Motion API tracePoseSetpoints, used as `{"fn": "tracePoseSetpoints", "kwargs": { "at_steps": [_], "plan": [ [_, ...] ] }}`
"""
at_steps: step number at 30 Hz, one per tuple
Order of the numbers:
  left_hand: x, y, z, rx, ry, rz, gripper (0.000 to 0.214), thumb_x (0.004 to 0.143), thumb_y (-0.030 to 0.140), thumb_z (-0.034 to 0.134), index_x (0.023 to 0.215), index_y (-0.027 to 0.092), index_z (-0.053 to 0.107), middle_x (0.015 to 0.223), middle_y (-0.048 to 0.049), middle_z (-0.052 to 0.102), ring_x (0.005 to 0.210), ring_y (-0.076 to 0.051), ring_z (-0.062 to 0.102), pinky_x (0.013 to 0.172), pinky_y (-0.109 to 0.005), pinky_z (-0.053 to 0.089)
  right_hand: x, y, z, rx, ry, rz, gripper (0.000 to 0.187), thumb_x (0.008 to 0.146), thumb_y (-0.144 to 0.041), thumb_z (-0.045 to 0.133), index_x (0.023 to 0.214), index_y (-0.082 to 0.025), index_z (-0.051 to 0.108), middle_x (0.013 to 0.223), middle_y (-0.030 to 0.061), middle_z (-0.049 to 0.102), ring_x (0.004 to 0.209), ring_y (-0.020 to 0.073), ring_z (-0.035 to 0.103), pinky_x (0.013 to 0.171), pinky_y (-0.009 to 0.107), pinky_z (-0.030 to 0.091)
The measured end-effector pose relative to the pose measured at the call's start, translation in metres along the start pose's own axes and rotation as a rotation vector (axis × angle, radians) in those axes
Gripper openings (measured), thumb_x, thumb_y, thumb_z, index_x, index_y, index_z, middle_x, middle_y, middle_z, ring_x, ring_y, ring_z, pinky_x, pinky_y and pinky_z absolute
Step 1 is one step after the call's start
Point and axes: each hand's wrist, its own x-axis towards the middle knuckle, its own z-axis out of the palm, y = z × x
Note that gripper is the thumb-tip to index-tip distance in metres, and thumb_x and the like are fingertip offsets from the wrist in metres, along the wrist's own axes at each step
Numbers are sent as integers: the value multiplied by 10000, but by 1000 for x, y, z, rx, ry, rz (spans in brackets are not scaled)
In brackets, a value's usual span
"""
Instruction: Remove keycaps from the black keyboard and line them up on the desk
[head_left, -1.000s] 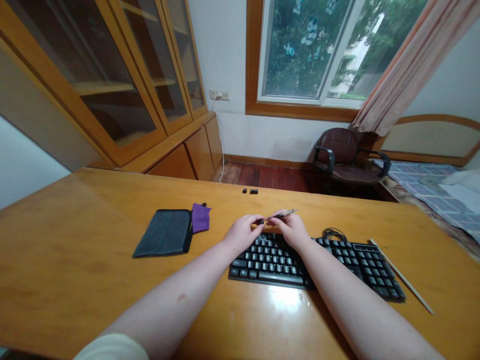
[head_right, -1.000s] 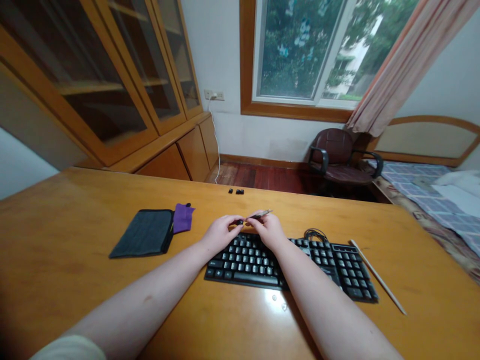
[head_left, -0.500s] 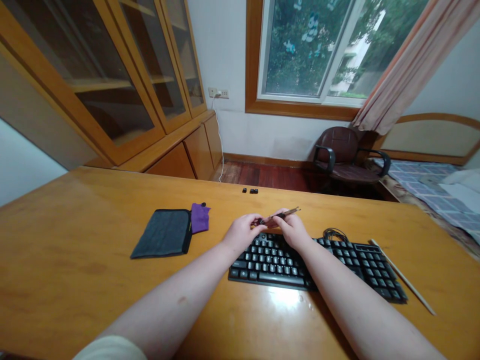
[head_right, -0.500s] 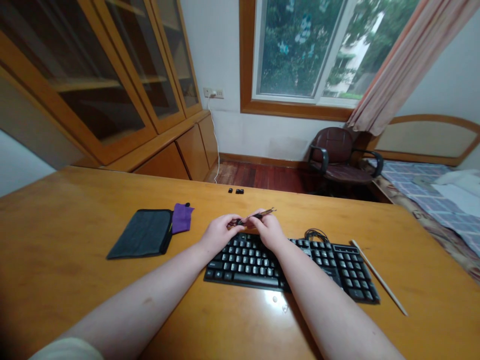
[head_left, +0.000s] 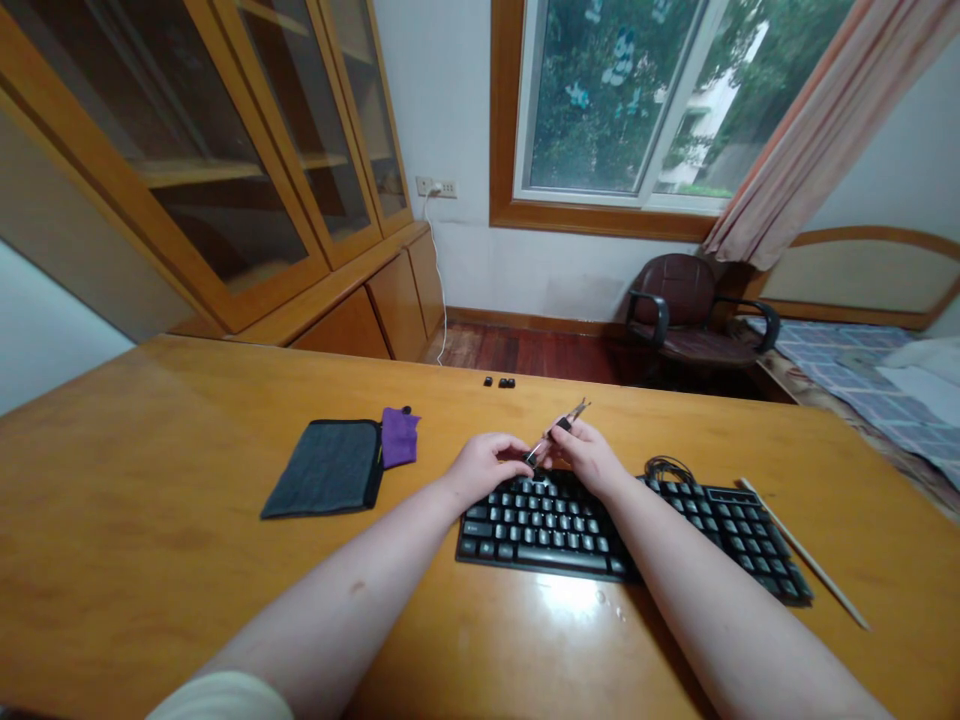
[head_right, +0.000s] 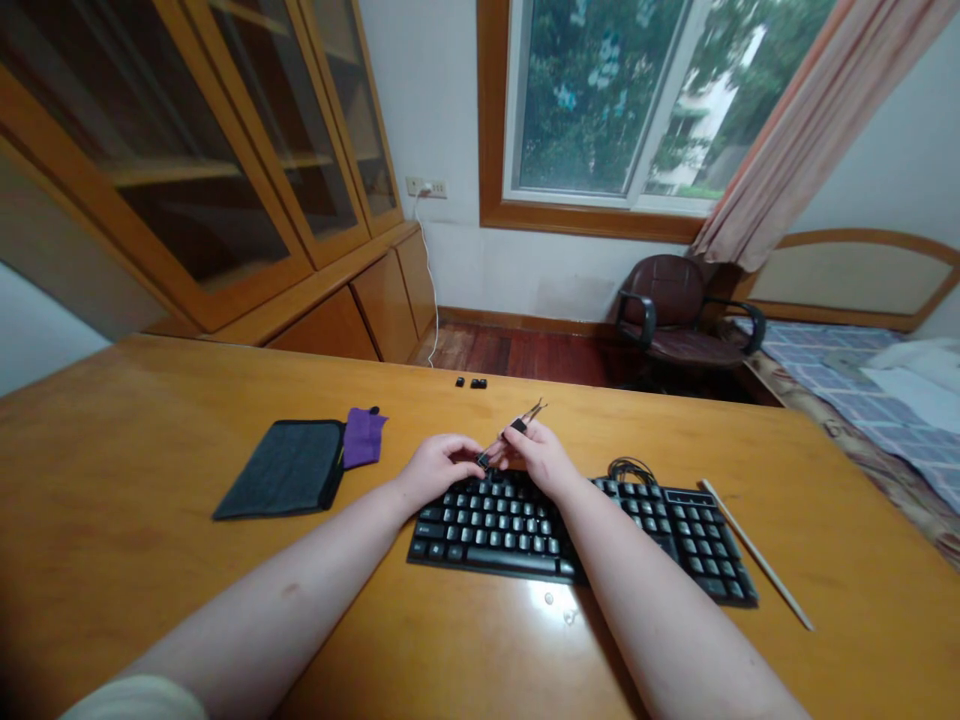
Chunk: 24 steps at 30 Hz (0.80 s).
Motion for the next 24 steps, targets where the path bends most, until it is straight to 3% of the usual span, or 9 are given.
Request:
{"fn": "tracePoseSetpoints", "kwargs": {
  "at_steps": [3,8,16,21,24],
  "plan": [
    [0,1,-1,-36,-42,6,174,664,190,693,836,170,686,833,-16,703,773,-150,637,760,-265,492,0,-1,-1,15,-16,-12,295,760,-457,609,746,-171,539,672,45,665,640,161,625,527,260,473],
    [-2,3,2,-98,-55,-77,173,609,205,729,759,141,669,742,-12,694,688,-139,629,677,-245,493,-2,-5,-2,-39,-57,-36,261,780,-421,601,756,-166,550,746,49,674,615,135,601,580,273,476],
    [-2,3,4,-5,-11,-103,237,508,291,789,613,140,638,586,30,630,563,-114,569,542,-208,447,-7,-8,0,-123,-91,-29,282,766,-447,607,779,-170,552,751,41,673,642,139,604,624,285,481],
    [0,2,1,22,14,-97,141,610,277,727,661,158,671,659,5,673,625,-135,606,614,-240,488,-4,-5,-1,-93,-3,-5,307,756,-476,598,779,-176,539,730,37,657,599,138,599,541,274,494],
    [0,-1,1,-39,16,-78,178,679,251,673,830,158,685,801,-35,704,734,-159,643,713,-279,513,-2,-4,-2,-72,51,-16,308,746,-475,606,784,-178,536,743,44,654,664,164,620,538,279,504]
  ]
}}
